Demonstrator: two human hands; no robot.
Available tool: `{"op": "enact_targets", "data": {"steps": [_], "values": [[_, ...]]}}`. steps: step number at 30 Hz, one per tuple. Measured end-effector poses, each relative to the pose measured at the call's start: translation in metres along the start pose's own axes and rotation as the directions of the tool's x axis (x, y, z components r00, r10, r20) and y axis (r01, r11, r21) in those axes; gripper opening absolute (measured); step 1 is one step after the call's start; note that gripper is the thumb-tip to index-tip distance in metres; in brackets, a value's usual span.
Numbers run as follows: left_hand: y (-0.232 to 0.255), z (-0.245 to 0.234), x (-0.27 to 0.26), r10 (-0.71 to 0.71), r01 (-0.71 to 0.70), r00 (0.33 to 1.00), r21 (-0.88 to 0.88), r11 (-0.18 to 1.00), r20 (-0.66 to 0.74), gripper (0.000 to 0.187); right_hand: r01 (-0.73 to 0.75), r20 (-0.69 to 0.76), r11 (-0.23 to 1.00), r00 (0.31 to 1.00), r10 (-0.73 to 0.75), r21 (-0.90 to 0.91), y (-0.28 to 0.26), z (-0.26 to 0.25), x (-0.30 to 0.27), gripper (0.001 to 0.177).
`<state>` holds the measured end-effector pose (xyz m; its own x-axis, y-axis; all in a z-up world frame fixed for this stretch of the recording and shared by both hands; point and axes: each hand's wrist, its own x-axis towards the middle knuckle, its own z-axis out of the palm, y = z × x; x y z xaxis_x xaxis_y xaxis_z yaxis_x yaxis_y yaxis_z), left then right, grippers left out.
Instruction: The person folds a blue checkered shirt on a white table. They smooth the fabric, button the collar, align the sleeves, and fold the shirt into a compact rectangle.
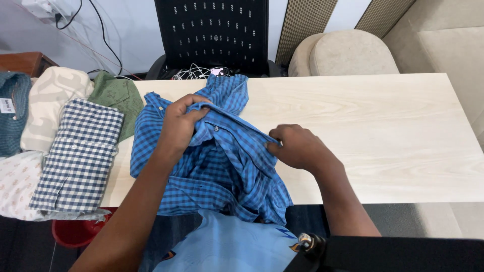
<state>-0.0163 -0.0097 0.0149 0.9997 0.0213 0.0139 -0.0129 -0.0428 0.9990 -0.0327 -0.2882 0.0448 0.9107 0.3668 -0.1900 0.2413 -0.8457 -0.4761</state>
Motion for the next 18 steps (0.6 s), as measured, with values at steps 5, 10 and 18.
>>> {"op": "enact_targets", "data": {"steps": [5,10,18], "values": [[0.002,-0.013,-0.005,-0.064,0.011,0.975,-0.241,0.97,-0.211,0.017,-0.12,0.037,0.906,0.993,0.115,0.406,-0.005,0.005,0.003,0.037],[0.01,-0.028,-0.008,-0.097,-0.052,0.927,-0.383,0.922,-0.361,0.02,-0.167,0.181,0.925,0.977,0.11,0.34,-0.01,-0.004,0.004,0.04],[0.027,-0.041,-0.019,-0.195,0.195,0.98,-0.005,0.981,-0.034,0.03,0.029,-0.139,0.695,0.985,0.103,0.719,-0.009,0.017,0.018,0.03]]}}
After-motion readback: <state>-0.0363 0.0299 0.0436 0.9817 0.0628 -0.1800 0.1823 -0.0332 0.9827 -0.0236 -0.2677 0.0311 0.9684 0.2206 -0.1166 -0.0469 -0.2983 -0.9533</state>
